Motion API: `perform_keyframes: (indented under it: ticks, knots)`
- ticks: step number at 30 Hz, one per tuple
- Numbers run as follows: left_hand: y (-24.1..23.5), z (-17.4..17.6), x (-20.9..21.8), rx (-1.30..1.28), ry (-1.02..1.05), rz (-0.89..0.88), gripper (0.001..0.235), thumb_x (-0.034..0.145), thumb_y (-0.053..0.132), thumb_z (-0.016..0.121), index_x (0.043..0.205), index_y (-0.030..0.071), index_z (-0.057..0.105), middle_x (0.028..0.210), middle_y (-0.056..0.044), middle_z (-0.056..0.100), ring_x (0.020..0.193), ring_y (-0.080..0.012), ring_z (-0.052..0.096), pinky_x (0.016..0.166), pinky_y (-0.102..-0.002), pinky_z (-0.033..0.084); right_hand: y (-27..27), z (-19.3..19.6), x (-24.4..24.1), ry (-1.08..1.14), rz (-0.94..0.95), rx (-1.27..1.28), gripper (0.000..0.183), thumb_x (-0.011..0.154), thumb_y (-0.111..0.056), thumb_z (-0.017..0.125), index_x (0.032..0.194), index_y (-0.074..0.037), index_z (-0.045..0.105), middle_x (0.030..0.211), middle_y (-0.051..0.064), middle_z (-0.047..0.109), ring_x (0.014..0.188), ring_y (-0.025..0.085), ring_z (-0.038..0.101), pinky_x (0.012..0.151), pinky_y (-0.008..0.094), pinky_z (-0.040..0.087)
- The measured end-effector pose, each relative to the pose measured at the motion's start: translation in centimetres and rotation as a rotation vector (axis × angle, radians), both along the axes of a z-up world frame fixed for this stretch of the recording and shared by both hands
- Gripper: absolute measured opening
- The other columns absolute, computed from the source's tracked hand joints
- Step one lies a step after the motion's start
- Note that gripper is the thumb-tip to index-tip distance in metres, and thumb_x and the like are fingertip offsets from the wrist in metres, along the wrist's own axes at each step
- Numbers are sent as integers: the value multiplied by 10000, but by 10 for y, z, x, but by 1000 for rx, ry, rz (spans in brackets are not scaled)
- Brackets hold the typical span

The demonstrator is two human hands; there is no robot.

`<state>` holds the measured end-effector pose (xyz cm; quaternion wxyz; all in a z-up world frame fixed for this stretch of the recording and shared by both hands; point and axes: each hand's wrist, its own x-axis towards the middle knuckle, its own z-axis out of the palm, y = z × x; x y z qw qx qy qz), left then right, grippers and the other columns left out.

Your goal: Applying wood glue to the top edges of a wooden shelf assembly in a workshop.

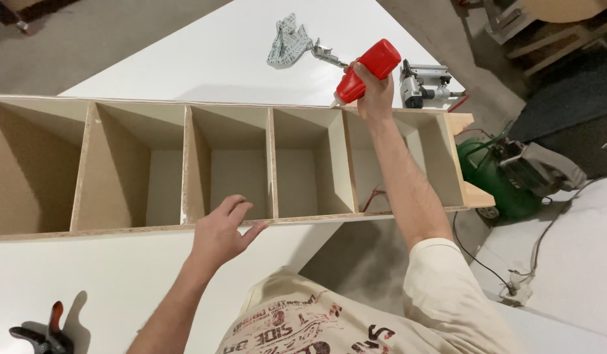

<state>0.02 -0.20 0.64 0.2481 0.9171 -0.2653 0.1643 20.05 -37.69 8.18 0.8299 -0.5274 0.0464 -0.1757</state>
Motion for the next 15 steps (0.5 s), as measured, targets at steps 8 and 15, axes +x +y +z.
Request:
perform_keyframes:
  ticks: [8, 15]
  knots:
    - [-3, -1, -1, 10, 66, 30, 515, 866, 617, 715, 1089, 154, 751, 1189, 37, 676, 755, -133, 686, 451, -381, 547, -29, -2, -6, -24, -43, 7, 500, 717, -95, 889, 1105, -80, 574, 983, 138, 697, 918, 318, 714, 810, 443, 602]
    - [-3, -1, 0, 32, 99, 27, 518, 852, 611, 729, 1105, 159, 751, 1215, 26, 677, 713, -142, 679, 469, -380, 549, -54, -4, -12, -47, -79, 10, 466, 723, -92, 887, 1088, -77, 599, 943, 125, 696, 884, 296, 698, 801, 428, 589]
